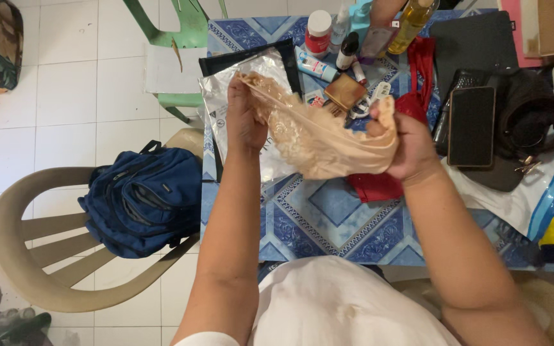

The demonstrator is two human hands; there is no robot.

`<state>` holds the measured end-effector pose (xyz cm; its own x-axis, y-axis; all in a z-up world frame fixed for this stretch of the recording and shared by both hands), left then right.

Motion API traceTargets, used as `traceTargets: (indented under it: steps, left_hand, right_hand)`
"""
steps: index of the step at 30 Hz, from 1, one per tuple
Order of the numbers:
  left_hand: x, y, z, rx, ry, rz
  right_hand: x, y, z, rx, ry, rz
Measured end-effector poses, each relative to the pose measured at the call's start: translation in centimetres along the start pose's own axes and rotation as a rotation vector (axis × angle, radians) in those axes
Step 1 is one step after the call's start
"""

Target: The person opens a blue backpack on the table and takes out folded clothing, a plastic pouch, and other items. They fold a navy garment and a patterned garment, place the clothing and a red bra into a clear plastic mailer bag, and handle a phone, keys, and a hat on the table.

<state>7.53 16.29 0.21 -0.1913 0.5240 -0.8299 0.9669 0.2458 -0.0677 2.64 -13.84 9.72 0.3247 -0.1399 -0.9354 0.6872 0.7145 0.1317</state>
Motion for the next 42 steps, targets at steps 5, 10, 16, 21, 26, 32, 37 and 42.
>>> traceTargets:
  steps: [5, 10, 16, 21, 26, 32, 37, 42]
  left_hand:
    - [2.1, 0.4, 5.8, -0.221, 0.108, -0.204]
    - [-2.7, -2.3, 14.2, 0.096, -0.801, 0.043]
    - [-4.2, -4.8, 12.8, 0.465, -0.568, 0.079]
    - [-6.3, -3.4, 16.0, 0.602, -0.485, 0.251]
    - [-5.5, -1.9, 17.0, 0.603, -0.376, 0.29]
    - [-5.0, -2.4, 7.9, 0.545, 0.074, 0.253]
    - [-8.2, -5.5, 0.8, 0.289, 0.868, 0.59]
    - [-11.4, -1.6, -7.8, -0.199, 1.319, 0.234]
  right_hand:
    - [1.0, 2.5, -8.5, -0.237, -0.249, -0.417]
    - [-2.5, 4.0, -14.8, -0.559, -0.946, -0.217]
    - [-2.6, 5.9, -6.4, 0.072, -1.203, -0.228]
    - [0.5, 6.6, -2.8, 0.322, -1.44, -0.626]
    - [0.3, 7.0, -3.0, 0.56, -1.404, -0.337]
    - [3.1, 6.8, -0.1, 0.3, -1.519, -0.617]
    - [2.1, 8.3, 2.7, 0.328, -1.272, -0.64]
    - [-1.6, 12.0, 5.3, 0.459, -1.187, -0.419]
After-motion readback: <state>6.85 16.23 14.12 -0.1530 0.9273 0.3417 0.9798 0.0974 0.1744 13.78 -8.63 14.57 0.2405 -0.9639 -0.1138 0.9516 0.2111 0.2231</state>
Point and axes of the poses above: each hand's wrist, its own y-axis towards the middle knuckle, its own x-axis out of the back of the hand, z = x × y, the point moved 6 cm from there along y, towards the middle knuckle, and after that the axes turned 1 degree about -z, right-handed, at the moved point
